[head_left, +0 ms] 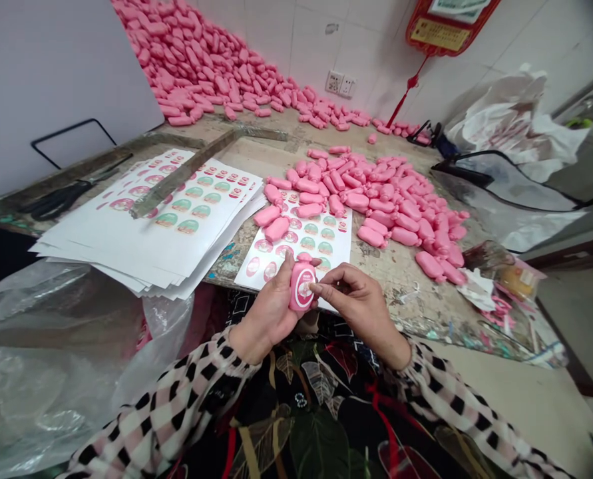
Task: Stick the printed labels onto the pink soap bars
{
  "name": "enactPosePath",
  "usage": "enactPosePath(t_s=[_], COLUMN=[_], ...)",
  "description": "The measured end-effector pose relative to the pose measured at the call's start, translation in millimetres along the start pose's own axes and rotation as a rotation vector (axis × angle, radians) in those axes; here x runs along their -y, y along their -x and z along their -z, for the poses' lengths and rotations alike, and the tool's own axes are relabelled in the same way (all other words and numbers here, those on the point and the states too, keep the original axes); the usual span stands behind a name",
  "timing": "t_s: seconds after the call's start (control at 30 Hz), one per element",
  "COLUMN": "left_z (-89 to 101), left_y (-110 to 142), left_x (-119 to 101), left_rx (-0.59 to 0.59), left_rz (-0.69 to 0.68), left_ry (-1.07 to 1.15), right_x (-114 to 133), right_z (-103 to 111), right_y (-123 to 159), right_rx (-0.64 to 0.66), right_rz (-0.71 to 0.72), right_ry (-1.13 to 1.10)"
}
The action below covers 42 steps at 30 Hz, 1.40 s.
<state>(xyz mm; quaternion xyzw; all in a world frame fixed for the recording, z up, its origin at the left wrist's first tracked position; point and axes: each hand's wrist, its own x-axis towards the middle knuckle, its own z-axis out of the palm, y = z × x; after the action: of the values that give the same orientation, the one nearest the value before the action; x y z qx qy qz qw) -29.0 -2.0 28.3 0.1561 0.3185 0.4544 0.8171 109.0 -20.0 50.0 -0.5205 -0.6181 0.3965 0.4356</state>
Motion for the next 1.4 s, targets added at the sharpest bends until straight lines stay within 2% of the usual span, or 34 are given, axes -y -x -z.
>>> enactPosePath(t_s=[0.8, 1.0, 1.13, 1.23, 1.3, 1.4], left_z=[-0.3, -2.1, -2.8, -0.8, 0.8, 0.5], left_y=[-1, -2, -2, -2, -4, -5], left_x=[2, 1, 1, 1, 0, -1], left_rx=[0.014, 0.012, -0.003, 0.004, 0.005, -0.007], left_rz=[-0.035, -0.055, -0.058, -0.047, -0.027, 0.002], left_ry=[-0.008, -0.008, -0.007, -0.006, 0.02, 0.092], right_x=[-12, -11, 0, 5, 4, 2], right_z=[0, 2, 5, 6, 5, 1], right_y=[-2, -2, 0, 2, 3, 3], right_rx=[0.024, 0.032, 0.041, 0.02, -0.009, -0.073], right_rz=[-0.073, 0.022, 0.164, 0.198, 0.186, 0.118], right_ry=[0.018, 0.232, 0.57, 0.798, 0.839, 0.737])
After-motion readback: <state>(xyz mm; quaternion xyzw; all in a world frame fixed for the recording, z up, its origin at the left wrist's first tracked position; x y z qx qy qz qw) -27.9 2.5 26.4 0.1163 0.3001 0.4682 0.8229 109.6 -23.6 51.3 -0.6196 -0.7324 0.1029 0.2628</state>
